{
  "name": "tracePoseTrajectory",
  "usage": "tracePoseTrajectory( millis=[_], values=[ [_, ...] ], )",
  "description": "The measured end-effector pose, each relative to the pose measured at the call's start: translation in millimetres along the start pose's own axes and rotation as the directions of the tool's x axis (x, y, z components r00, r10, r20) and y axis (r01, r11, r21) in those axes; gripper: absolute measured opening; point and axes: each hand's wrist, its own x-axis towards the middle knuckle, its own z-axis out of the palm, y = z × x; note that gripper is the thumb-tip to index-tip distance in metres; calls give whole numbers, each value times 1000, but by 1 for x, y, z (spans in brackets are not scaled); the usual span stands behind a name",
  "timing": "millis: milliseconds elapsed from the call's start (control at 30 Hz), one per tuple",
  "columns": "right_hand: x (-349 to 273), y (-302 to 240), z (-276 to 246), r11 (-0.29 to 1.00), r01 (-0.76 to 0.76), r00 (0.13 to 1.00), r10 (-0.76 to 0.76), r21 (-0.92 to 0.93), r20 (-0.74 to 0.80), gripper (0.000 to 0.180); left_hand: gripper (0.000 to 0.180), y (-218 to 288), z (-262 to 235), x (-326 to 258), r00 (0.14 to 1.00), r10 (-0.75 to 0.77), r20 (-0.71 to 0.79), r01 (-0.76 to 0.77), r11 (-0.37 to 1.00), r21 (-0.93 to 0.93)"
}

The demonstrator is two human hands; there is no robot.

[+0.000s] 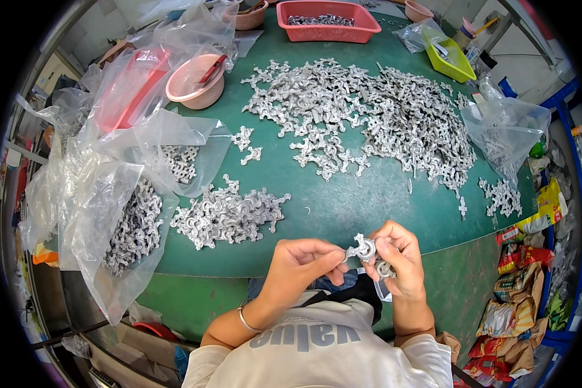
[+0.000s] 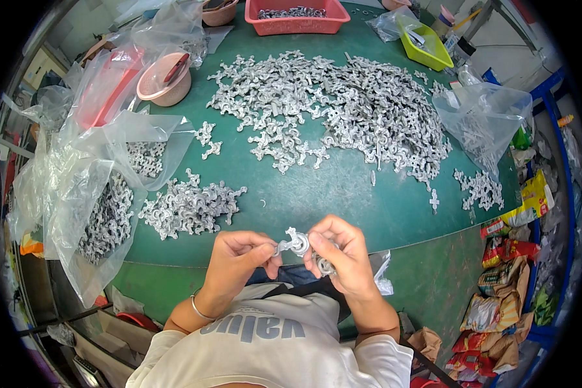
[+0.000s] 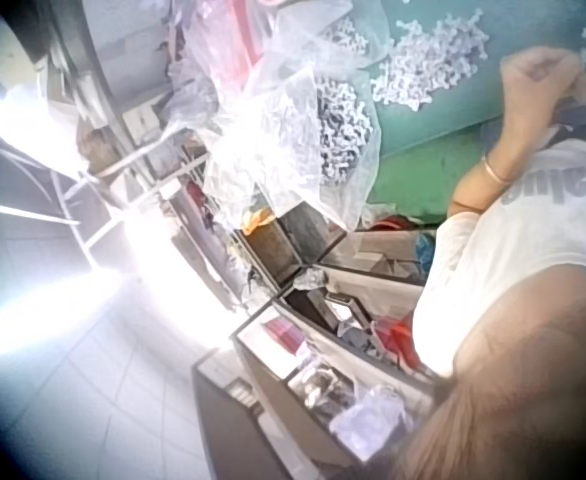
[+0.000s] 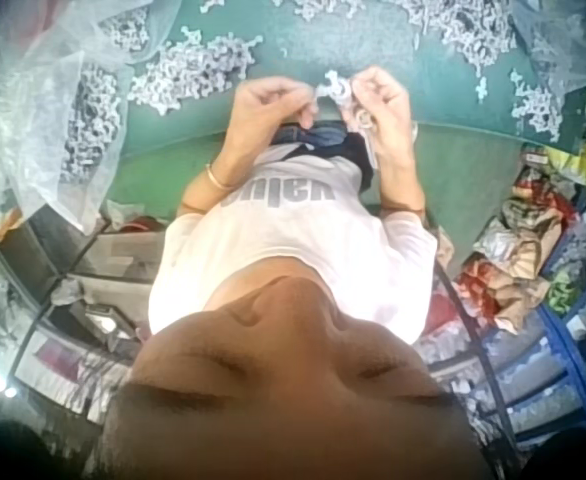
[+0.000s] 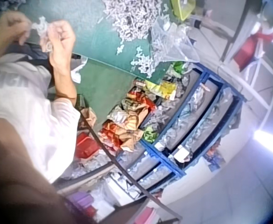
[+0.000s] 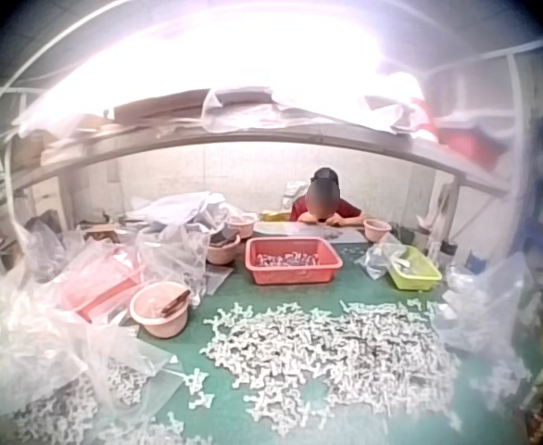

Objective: The person sorts and assembles small, silver-colored metal decorative components on a worktable, picking them up individually and placing them into containers or bags.

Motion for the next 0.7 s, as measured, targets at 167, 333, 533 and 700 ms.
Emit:
tracePoseTrajectory(
  millis=[167, 333, 533, 700],
  values=[
    [0, 1, 0, 1000, 9, 1000, -9, 20, 13, 11, 15, -4, -7, 0, 996, -11, 91, 16, 998, -63],
    [-2, 0, 2, 999, 14, 999, -15, 37, 31, 13, 14, -1, -5, -2, 990, -36, 138, 45, 997, -66],
    [0, -2, 3, 999, 10, 999, -12, 44, 38, 14, 6, 3, 2, -3, 996, -49, 74, 53, 997, -53],
    [9, 3, -9, 969, 112, 993, -101, -219, 61, 13, 11, 0, -6, -2, 999, 40, -18, -37, 986, 162]
  ],
)
